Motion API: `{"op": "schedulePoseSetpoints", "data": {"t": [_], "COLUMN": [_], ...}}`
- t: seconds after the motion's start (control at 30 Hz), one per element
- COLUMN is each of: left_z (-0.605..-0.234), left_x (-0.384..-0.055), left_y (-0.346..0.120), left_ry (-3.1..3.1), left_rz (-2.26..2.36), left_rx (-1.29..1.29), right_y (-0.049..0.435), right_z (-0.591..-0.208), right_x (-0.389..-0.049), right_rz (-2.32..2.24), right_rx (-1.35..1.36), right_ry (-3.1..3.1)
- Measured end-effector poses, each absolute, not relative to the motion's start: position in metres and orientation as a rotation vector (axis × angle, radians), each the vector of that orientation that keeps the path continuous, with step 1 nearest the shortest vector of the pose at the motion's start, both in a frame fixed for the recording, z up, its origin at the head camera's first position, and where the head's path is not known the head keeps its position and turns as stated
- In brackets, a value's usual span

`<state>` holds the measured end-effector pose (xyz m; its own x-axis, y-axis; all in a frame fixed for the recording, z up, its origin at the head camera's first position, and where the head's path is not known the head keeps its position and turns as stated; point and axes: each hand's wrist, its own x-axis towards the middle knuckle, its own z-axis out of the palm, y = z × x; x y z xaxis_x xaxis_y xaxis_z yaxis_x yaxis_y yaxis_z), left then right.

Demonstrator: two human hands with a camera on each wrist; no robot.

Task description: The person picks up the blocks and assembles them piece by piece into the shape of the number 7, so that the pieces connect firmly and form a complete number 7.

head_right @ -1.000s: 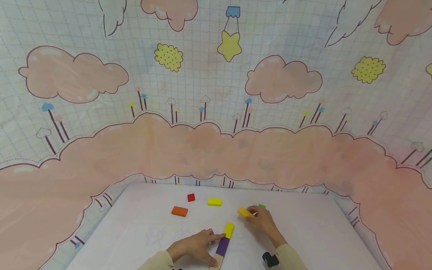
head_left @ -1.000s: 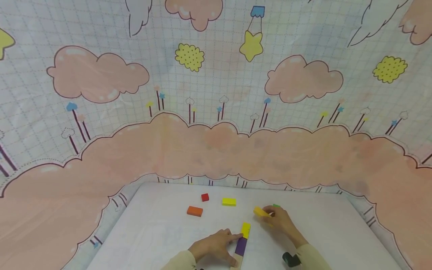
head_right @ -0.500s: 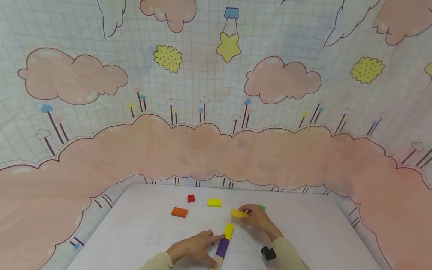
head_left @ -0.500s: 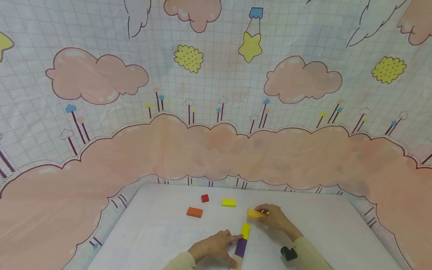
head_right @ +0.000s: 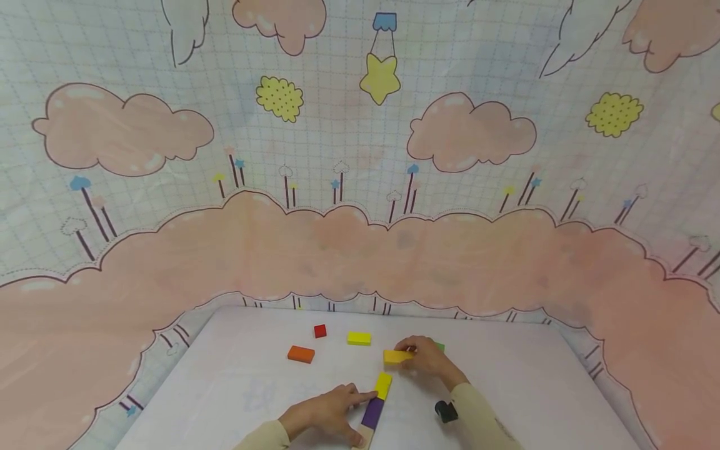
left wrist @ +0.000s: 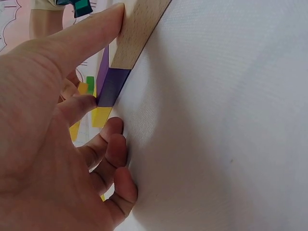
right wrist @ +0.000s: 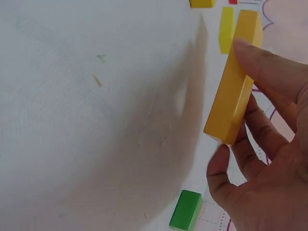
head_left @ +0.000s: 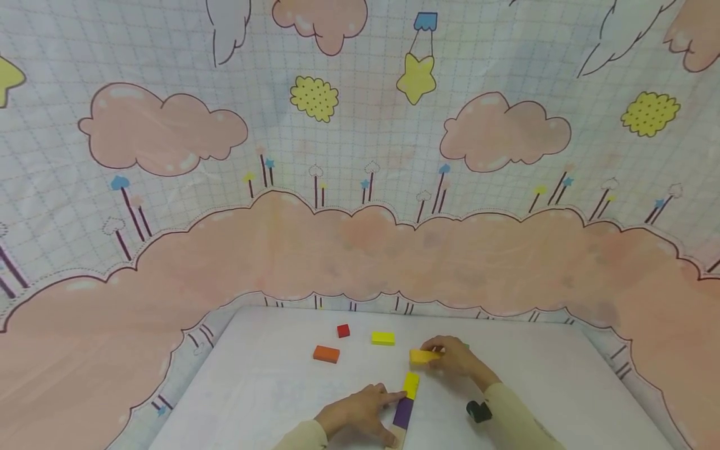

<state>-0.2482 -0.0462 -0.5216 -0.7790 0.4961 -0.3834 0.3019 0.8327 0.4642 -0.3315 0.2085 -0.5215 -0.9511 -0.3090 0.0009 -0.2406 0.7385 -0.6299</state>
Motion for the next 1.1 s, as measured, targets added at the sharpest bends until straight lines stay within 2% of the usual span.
{"op": "schedulePoseSetpoints", "data": {"t": [0.5,1.1], "left_z": [-0.523,-0.521], "left_x": [-0.248,-0.246], "left_y": [-0.046,-0.045], "left_ry": [2.497,2.49], "left_rz": [0.535,0.553], "left_rx": [0.562,0.515], "right_y": [0.205,0.209], "right_z": [-0.528,-0.532], "right_x": [-0.337,-0.34], "right_rz": [-0.977,-0.893], "right_rx": [-0.366,-0.592], "right_ry": [2.829,2.762]}}
